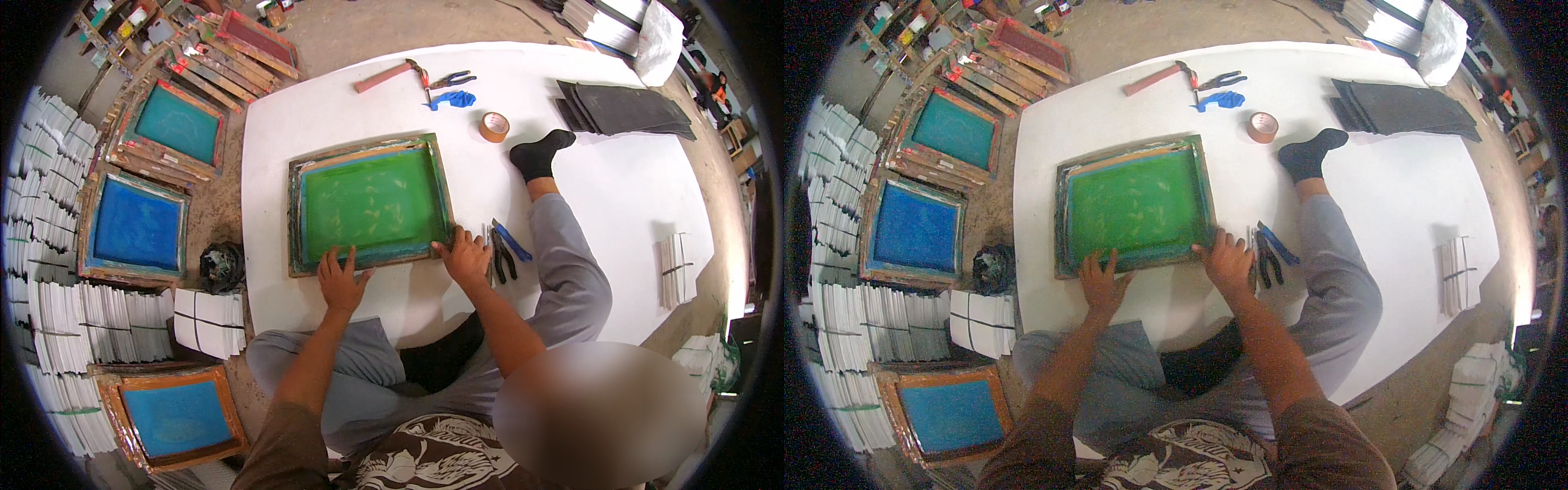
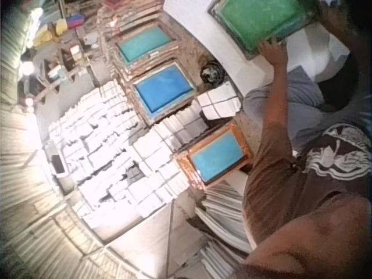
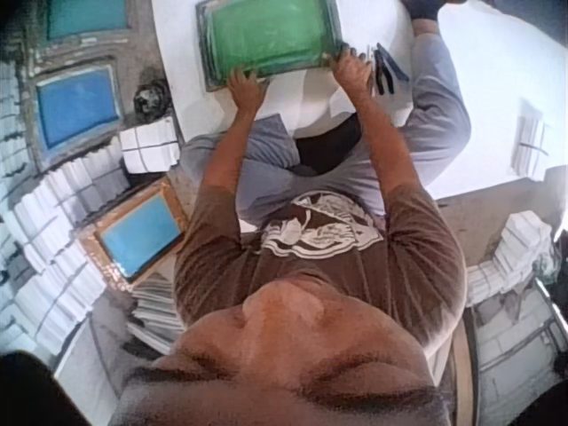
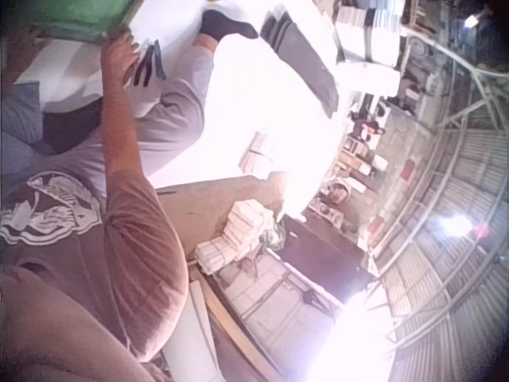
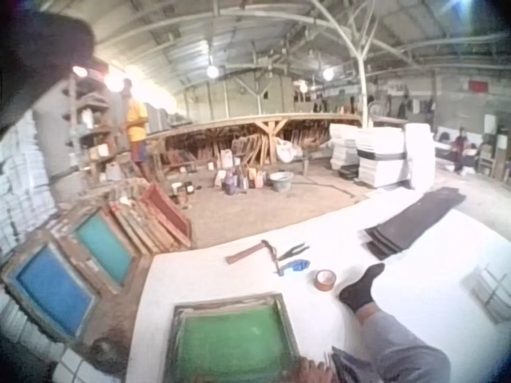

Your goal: The person sits on the floor in a workshop and applies orange masking tape to the edges of a green screen printing frame. They tear strips of tape from a roll and press them along the wooden frame borders to seal the edges.

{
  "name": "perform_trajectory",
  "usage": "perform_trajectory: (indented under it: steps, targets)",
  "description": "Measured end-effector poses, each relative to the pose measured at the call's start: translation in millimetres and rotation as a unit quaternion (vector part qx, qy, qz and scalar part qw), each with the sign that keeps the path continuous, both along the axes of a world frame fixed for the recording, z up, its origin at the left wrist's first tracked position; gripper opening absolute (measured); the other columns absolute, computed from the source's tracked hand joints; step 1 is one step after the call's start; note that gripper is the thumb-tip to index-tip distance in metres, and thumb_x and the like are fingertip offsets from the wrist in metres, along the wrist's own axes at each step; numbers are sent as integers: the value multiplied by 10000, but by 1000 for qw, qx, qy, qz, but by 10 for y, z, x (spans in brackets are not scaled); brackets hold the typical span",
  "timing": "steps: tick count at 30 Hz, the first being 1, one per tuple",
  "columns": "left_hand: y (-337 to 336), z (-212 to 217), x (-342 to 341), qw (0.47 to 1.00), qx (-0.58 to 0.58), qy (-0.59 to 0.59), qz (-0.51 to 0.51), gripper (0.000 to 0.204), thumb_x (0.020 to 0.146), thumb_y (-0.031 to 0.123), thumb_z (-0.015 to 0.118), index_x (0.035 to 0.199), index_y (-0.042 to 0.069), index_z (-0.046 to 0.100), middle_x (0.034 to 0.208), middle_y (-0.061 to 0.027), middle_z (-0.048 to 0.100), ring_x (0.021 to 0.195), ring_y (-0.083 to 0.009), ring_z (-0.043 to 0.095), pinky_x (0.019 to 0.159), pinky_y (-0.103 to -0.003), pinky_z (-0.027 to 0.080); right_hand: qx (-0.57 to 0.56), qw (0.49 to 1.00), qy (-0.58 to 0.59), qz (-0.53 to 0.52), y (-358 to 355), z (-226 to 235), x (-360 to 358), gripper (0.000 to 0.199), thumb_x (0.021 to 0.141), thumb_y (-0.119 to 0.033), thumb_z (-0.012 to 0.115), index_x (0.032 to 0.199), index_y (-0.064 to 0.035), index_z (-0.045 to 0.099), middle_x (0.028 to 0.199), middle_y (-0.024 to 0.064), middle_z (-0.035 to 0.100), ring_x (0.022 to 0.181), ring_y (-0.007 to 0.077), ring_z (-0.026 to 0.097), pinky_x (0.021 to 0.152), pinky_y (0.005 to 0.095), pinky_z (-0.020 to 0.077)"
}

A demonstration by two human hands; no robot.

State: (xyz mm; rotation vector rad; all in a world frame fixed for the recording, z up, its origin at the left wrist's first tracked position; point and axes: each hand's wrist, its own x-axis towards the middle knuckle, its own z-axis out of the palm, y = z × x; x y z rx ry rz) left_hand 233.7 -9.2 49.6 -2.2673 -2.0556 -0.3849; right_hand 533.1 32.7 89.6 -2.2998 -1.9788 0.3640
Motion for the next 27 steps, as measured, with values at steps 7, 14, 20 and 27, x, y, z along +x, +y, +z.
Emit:
perform_trajectory:
  steps: [7,14,20,27]
  targets:
    - [-4,-147,359,921,-77,-263,278,1218,896,726,579,1583,-80,-23,1612,-403,-19,1527,-520,-21,1226,-599,73,-4,1000,2,-12,-246,13,-200,901,880,-684,611,1511,-93,360,1118,169,697,1051,385,669,883,569,498]
    - [263,-179,420,884,-133,-258,366,1196,879,591,706,1606,-12,-27,1595,-432,-36,1515,-549,42,1232,-544,186,-38,999,-11,4,-330,18,-220,978,912,-662,595,1605,-106,184,999,178,718,909,376,705,780,549,521]
    - [708,-432,-433,946,-21,-285,151,1181,820,449,817,1609,4,58,1599,-400,114,1494,-507,214,1211,-520,269,-103,975,138,140,-820,-141,-562,1124,890,-537,691,1635,-197,-78,781,220,714,673,414,700,619,535,548]
    - [252,368,-14,935,-157,-158,277,1074,794,581,784,1533,-28,299,1331,-288,545,1234,-438,554,1025,-520,458,-8,962,105,251,-198,149,-343,621,753,-567,794,1174,-124,687,1063,141,700,1056,348,656,856,484,543]
